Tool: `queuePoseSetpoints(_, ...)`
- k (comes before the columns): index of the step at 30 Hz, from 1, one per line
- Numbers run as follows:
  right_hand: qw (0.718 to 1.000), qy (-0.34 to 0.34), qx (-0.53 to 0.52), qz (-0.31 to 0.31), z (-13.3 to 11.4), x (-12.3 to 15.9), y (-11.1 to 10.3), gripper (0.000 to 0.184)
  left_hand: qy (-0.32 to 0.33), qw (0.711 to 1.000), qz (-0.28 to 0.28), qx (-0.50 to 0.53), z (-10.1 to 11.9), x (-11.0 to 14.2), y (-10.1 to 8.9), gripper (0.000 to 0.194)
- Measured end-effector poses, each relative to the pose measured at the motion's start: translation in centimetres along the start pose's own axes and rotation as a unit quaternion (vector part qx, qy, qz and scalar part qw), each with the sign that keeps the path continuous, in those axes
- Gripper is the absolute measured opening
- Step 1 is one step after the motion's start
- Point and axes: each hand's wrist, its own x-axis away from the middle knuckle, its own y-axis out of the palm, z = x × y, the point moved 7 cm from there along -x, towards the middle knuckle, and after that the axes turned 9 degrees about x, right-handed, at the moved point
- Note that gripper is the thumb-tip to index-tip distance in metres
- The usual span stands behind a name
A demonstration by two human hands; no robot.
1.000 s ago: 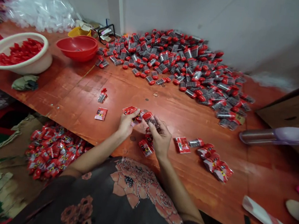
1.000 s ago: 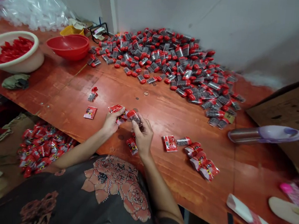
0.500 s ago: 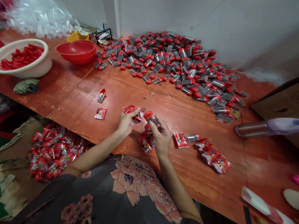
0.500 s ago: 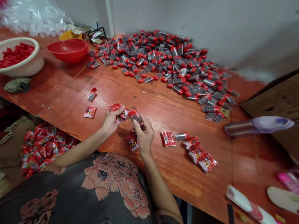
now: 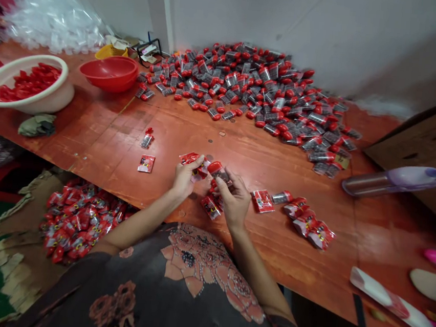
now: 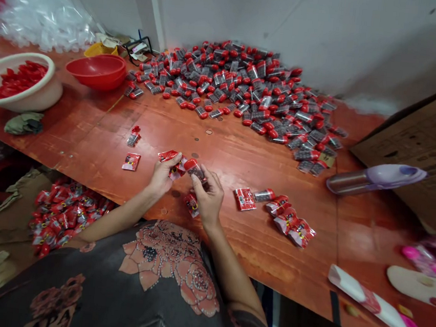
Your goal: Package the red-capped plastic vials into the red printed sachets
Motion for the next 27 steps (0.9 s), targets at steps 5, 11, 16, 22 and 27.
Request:
queuePoseSetpoints(5,1.000,0.000,0.018,-0.008,0.0,0.1,0.1,0.039,-0.010,0.999,-0.029,0.017,0.1,0.3,0.4,0.025)
queuePoseSetpoints(11,0.999,0.041,-0.012,0.008,0.4,0.0,-0.1,0.041,-0.004,0.996,-0.084,-0.006,0.1,1.0,1.0,0.029)
queuePoseSetpoints(16,0.991,0.093,-0.062,-0.072,0.6,0.1,0.4,0.040,0.015,0.994,-0.103,-0.035,0.9,1.3,1.1,0.031)
queuePoseSetpoints(22,0.993,0.064,-0.031,-0.098,0.2,-0.3,-0.4,0.036,0.015,0.985,-0.150,-0.078,1.4,1.9,1.7,0.036)
queuePoseSetpoints(27,0.997,-0.022,0.042,-0.059,-0.7,-0.3,-1.0,0.031,0.043,0.975,-0.165,-0.139,1.7,2.6,1.9,0.048)
